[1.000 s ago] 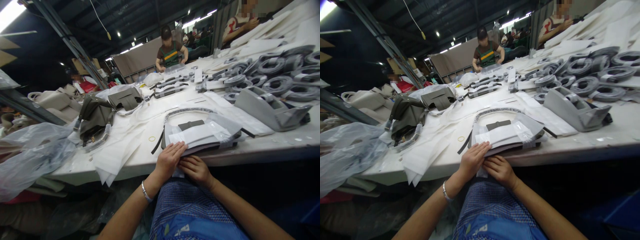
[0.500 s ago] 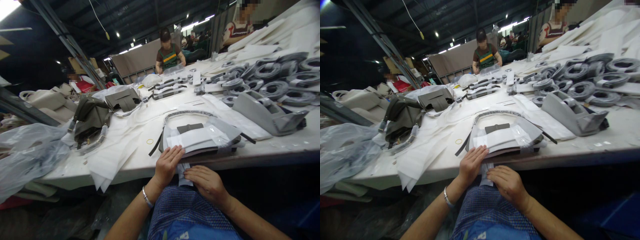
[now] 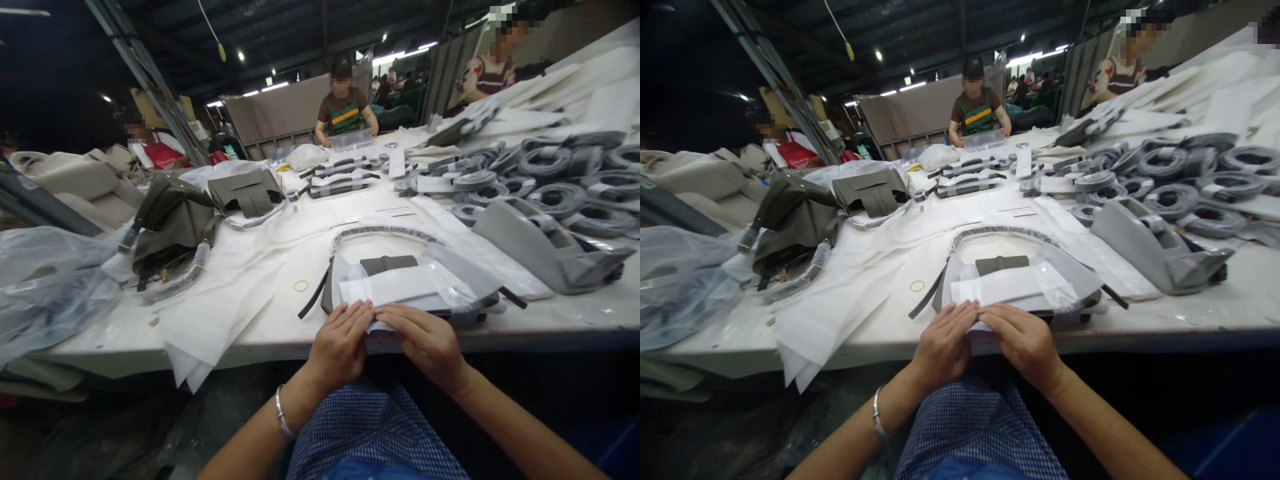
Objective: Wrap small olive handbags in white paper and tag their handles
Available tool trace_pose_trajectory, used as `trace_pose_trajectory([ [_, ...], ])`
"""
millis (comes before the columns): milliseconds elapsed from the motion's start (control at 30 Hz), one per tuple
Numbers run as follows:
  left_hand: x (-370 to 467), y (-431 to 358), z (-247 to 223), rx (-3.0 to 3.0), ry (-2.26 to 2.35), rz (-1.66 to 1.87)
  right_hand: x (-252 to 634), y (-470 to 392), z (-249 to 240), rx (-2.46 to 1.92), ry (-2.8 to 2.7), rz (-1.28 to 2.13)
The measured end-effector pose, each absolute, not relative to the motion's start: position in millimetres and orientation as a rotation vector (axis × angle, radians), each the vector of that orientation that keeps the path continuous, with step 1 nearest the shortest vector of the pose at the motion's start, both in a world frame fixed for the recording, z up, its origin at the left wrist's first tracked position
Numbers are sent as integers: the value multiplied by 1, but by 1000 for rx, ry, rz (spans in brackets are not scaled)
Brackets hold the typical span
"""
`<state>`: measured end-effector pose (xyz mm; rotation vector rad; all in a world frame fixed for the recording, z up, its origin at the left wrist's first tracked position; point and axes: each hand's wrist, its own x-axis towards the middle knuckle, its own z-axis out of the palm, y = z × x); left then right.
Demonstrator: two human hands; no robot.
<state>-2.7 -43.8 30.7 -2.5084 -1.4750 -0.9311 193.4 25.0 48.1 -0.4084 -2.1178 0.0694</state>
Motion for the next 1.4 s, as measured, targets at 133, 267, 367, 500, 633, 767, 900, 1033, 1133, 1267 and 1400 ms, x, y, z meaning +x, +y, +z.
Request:
trace_pose_trajectory([
  [133, -11, -43, 42, -2556, -1519, -1049, 195, 27, 43, -463, -2116, 159],
  [267, -17, -39, 43, -2558, -1463, -1043, 196, 26, 39, -509, -2130, 189],
  [367, -16, -37, 40, -2490, -1476, -1034, 196, 25, 43, -519, -2137, 160],
  [500, -16, -31, 34, -2445, -1461, -1082, 196, 19, 45, -410, -2185, 144],
  [633, -19, -24, 27, -2446, -1452, -1170, 198, 4, 37, -330, -2262, 117],
  [767, -18, -21, 23, -2417, -1418, -1214, 200, -6, 35, -298, -2296, 56],
  [900, -16, -22, 19, -2361, -1378, -1234, 199, 3, 47, -323, -2315, 21],
  [1033, -17, -22, 18, -2359, -1390, -1231, 194, 18, 62, -361, -2307, -33],
  [1133, -19, -21, 22, -2393, -1463, -1200, 188, 26, 67, -389, -2309, -65],
  [1267, -20, -21, 30, -2426, -1563, -1131, 178, 34, 71, -440, -2318, -87],
  [1400, -20, -23, 31, -2402, -1580, -1170, 174, 39, 73, -461, -2333, -115],
])
